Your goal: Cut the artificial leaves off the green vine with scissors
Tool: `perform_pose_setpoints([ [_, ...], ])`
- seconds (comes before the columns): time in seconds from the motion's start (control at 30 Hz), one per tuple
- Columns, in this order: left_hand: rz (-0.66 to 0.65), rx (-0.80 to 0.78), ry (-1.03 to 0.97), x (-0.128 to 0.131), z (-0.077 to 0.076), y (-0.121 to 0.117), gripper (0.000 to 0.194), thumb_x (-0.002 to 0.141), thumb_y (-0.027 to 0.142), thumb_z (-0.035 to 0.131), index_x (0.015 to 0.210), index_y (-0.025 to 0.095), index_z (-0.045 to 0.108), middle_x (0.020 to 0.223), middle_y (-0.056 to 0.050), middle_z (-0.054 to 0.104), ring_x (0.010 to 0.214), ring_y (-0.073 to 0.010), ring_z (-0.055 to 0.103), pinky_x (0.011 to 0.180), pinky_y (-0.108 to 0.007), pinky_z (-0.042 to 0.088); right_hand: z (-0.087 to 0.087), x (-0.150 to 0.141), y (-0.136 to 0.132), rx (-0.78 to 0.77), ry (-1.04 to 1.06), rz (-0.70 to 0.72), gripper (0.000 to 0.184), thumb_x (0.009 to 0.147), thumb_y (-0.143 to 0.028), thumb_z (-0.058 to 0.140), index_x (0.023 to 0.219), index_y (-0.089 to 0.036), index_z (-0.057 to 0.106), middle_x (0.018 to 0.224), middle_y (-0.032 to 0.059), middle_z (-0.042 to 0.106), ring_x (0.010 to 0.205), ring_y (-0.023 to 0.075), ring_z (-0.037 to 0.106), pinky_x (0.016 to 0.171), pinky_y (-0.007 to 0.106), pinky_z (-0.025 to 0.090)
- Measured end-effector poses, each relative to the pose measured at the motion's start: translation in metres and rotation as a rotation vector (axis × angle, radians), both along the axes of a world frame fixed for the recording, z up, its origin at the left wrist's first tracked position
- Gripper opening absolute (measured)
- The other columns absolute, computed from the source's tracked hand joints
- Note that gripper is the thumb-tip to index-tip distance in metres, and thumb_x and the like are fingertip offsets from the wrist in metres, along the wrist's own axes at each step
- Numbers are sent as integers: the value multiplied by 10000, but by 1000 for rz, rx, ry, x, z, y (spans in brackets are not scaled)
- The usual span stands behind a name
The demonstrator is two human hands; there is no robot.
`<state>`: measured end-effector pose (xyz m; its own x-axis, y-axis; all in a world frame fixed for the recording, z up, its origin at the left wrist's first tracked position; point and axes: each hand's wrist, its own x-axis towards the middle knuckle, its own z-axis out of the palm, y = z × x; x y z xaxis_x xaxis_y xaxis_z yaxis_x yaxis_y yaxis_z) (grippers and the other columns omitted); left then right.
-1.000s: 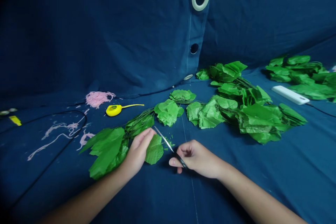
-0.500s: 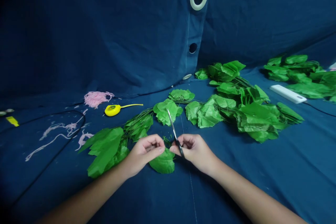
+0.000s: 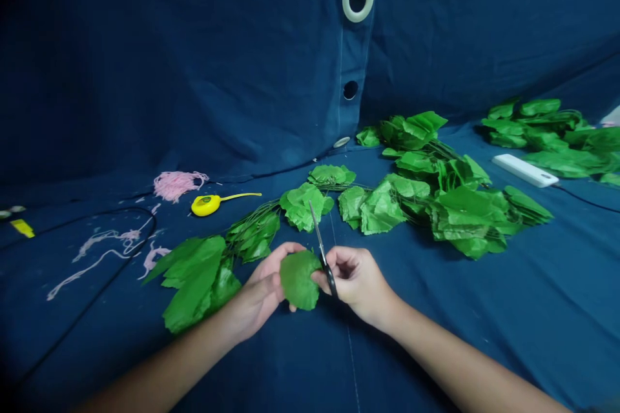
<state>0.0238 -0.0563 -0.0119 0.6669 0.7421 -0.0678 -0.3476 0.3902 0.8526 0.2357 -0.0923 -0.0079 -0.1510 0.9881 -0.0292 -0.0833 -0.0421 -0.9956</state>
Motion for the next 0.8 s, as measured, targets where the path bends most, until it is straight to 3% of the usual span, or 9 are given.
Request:
perform_pose_setpoints([
  [0.2, -11, 30, -6, 2, -11, -5, 558, 753, 546, 839, 1059, 106, 682, 876, -102, 675, 761, -175, 633, 643, -272, 539, 7, 2, 0, 99, -74, -156, 535, 673, -497, 883, 674, -141, 484, 597, -26, 428, 555, 51, 359, 522, 166, 353],
  [0.3, -18, 62, 77, 4, -9, -8, 589, 711, 471, 897, 1130, 128, 663, 877, -75, 680, 738, -148, 627, 640, -252, 532, 7, 1, -1, 147, -63, -195, 504, 675, -433, 896, 665, -137, 488, 579, -28, 431, 539, 47, 365, 517, 159, 350],
  [0.43, 50, 103, 252, 9, -6, -12, 418, 826, 478, 801, 988, 113, 680, 750, -48, 656, 627, -129, 615, 549, -230, 509, 2, -4, -4, 128, -46, -136, 456, 673, -346, 905, 679, -132, 503, 585, -28, 453, 536, 47, 391, 521, 154, 351],
  [0.53, 66, 171, 334, 11, -5, -13, 403, 886, 494, 726, 876, 93, 698, 670, -43, 631, 557, -119, 588, 496, -221, 487, -4, -7, -5, 74, -39, -90, 461, 663, -350, 910, 691, -132, 505, 594, -31, 457, 540, 47, 397, 524, 155, 349],
  [0.8, 96, 266, 424, 10, -3, -17, 345, 863, 433, 767, 984, 112, 726, 720, -44, 661, 574, -97, 560, 467, -176, 438, -2, -6, -3, 20, -19, -73, 499, 638, -376, 926, 687, -128, 497, 595, -43, 427, 549, 38, 375, 529, 151, 339],
])
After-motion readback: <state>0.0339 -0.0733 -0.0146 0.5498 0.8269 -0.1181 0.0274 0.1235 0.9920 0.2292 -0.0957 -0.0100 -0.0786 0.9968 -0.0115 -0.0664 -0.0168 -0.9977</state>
